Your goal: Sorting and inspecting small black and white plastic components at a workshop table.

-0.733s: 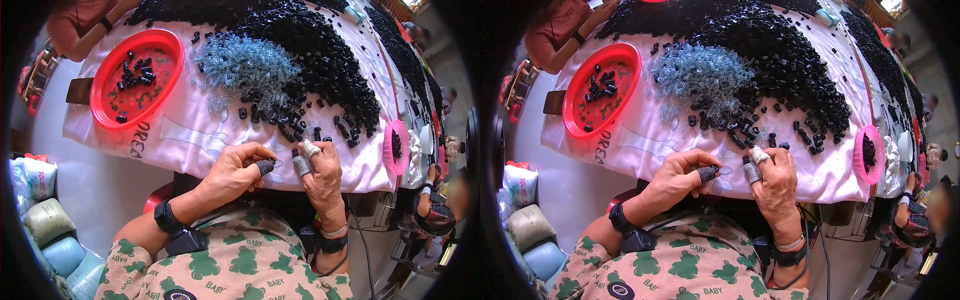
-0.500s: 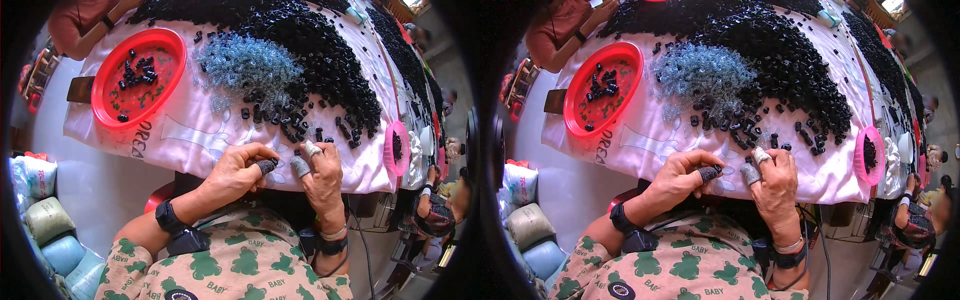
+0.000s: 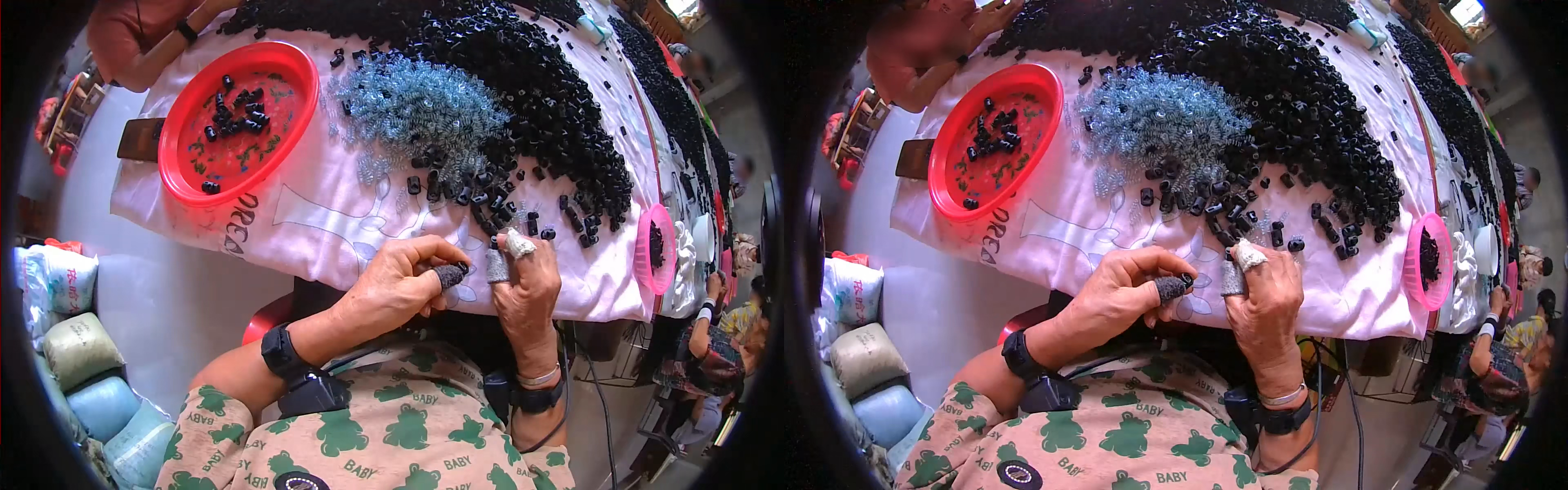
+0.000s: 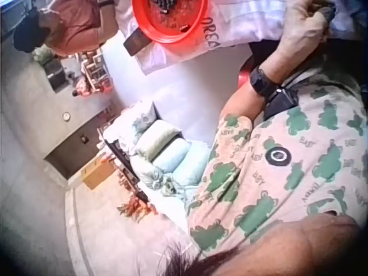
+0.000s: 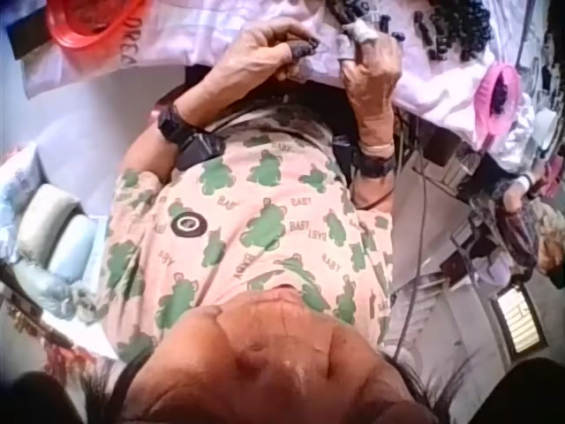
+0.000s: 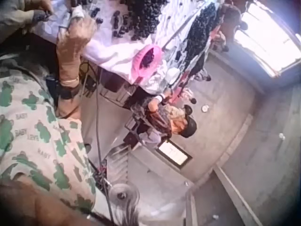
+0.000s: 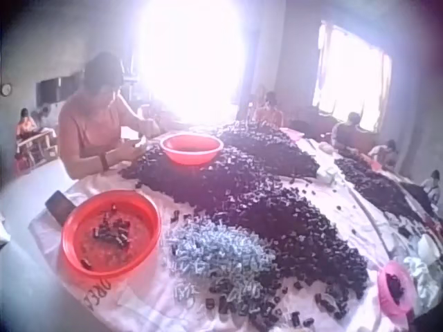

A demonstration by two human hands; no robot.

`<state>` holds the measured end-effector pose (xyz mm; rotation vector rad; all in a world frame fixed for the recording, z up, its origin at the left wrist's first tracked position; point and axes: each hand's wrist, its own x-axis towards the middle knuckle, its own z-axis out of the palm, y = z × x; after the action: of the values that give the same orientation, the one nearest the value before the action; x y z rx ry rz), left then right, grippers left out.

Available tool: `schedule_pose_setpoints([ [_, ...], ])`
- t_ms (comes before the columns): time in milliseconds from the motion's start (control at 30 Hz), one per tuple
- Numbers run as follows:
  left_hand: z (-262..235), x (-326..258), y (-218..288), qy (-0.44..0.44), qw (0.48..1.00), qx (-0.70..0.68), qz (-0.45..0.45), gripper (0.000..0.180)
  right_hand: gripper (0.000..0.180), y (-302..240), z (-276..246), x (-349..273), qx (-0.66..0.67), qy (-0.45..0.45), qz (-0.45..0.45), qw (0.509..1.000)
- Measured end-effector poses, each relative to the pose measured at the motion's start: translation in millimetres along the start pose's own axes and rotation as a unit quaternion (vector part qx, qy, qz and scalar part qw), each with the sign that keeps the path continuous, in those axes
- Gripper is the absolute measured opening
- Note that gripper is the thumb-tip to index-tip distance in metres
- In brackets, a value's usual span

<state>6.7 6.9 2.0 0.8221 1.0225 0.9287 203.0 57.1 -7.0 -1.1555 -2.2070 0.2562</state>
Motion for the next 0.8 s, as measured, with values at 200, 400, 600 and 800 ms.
schedule_pose_setpoints([
  [200,0.5,1.8,1.4,-0.001,1.000,-0.001,-0.002,0.021,0.037,4.5,-3.9,-2.9,0.047,0.002,0.013,0.999],
  [400,-0.4,2.9,-4.0,0.003,1.000,-0.005,0.004,0.023,0.037,2.5,-9.7,-0.3,0.066,-0.022,0.025,0.997],
  [600,0.2,3.3,-0.6,0.003,1.000,-0.004,0.000,0.022,0.034,3.2,-9.3,-1.1,0.032,-0.022,0.009,0.999],
  [800,2.2,2.4,3.9,0.002,1.000,-0.010,-0.006,0.020,0.031,-2.1,-1.4,3.1,-0.013,-0.017,0.018,1.000],
])
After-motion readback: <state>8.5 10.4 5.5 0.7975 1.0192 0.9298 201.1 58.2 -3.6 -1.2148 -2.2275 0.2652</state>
